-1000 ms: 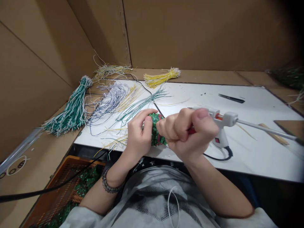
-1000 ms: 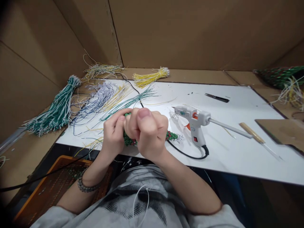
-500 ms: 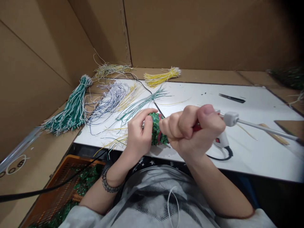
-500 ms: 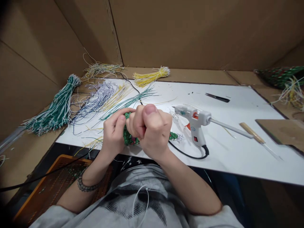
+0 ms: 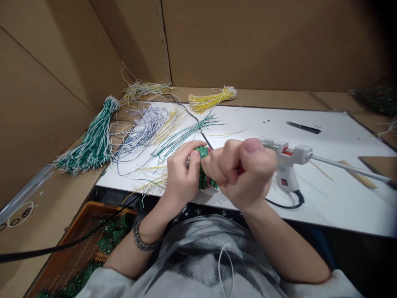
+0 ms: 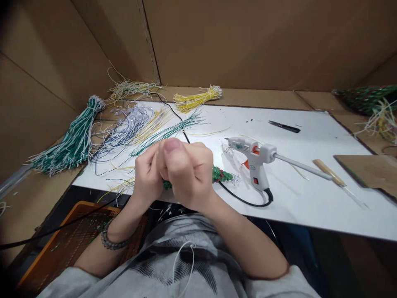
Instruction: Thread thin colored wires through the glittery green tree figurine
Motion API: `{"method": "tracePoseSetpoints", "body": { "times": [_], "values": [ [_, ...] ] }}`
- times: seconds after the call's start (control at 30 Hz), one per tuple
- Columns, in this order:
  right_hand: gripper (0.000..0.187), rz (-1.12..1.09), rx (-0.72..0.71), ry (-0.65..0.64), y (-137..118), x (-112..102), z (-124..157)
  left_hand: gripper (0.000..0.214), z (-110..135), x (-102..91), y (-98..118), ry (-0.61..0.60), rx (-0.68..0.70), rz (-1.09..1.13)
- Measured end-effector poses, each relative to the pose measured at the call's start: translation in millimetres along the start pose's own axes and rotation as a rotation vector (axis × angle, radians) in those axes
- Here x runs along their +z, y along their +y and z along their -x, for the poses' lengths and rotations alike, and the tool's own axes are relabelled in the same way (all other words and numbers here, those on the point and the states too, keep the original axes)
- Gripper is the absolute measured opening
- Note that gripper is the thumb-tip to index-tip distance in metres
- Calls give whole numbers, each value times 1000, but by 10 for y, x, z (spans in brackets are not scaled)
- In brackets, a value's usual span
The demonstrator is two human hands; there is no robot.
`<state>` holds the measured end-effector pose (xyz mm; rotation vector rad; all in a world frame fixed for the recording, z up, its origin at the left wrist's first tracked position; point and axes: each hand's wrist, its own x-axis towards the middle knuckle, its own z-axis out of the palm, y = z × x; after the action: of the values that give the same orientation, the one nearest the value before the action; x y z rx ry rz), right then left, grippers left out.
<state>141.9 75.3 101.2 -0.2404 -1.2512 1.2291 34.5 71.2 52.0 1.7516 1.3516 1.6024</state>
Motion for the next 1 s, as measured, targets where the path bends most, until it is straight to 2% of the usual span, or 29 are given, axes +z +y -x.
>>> {"method": "tracePoseSetpoints", "body": {
  "times": [0.13,0.3,0.53,0.73,0.9,1.0],
  "values": [
    [51,34,57,-31,10,51,-31,27,-2,-3,-29,7,17,13],
    [59,-39,45,-21,45,45,-126,30,-3,-3,-16,8,11,34],
    [55,-169,-75,-116,77,-82,-46,34,-7,-5,32,3,-51,29],
    [56,-207,-154,-19,115,-101,52,34,-11,0,60,-9,-83,33],
    [54,-245,-153,56,99,-95,71,32,-3,3,69,13,-57,8],
    [53,-233,-143,52,82,-100,78,31,1,-5,74,6,-52,-12]
  ]
}}
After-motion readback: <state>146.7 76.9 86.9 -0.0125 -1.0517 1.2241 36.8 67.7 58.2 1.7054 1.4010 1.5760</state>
